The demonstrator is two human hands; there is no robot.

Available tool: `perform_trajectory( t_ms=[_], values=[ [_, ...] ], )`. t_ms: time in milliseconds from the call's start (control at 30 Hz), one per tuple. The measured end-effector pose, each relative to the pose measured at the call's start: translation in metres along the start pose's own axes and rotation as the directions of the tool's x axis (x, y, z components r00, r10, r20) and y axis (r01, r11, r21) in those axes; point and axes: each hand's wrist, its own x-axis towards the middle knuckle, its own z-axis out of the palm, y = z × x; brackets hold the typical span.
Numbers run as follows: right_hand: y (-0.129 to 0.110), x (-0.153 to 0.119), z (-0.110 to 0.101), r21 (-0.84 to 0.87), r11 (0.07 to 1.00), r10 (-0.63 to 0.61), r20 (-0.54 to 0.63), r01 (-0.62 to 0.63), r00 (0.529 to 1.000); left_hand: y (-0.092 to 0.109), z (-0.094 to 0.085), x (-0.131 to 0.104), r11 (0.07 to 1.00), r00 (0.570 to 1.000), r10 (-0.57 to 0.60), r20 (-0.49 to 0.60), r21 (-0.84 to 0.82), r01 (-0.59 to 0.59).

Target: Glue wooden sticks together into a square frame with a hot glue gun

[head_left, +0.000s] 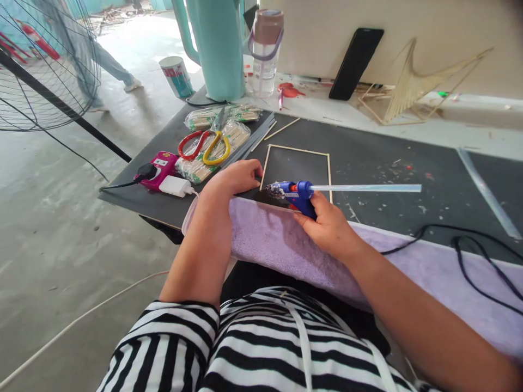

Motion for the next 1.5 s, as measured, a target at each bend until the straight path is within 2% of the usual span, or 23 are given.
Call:
perform_trajectory(
  t_ms=[433, 633, 867, 1200, 1500],
  values=[
    [0.001, -0.005, -0.007, 0.153, 0.984, 0.093, -0.041, -0.086, 0.995, 0.003, -0.001, -0.001, 1.0, 1.0, -0.01, -0.006, 0.005, 0.01],
    [-0.003, -0.004, -0.005, 0.088, 0.992, 0.089, -0.003, -0.088, 0.996, 0.001, 0.0, -0.001, 1.0, 1.0, -0.013, -0.008, -0.01, 0.012],
    [-0.001, -0.004, -0.008, 0.158, 0.982, 0.11, -0.047, -0.101, 0.993, 0.001, 0.001, 0.0, 1.0, 1.0, -0.006, -0.011, -0.004, 0.006],
    [-0.002, -0.003, -0.002, 0.11, 0.993, 0.053, 0.001, -0.053, 0.999, 0.001, 0.001, 0.0, 1.0, 1.0, -0.006, -0.005, -0.016, 0.006],
    [-0.002, 0.0, 0.004, 0.122, 0.99, 0.069, 0.018, -0.071, 0.997, 0.0, 0.001, 0.001, 1.0, 1.0, 0.006, 0.001, 0.0, -0.006]
  ],
)
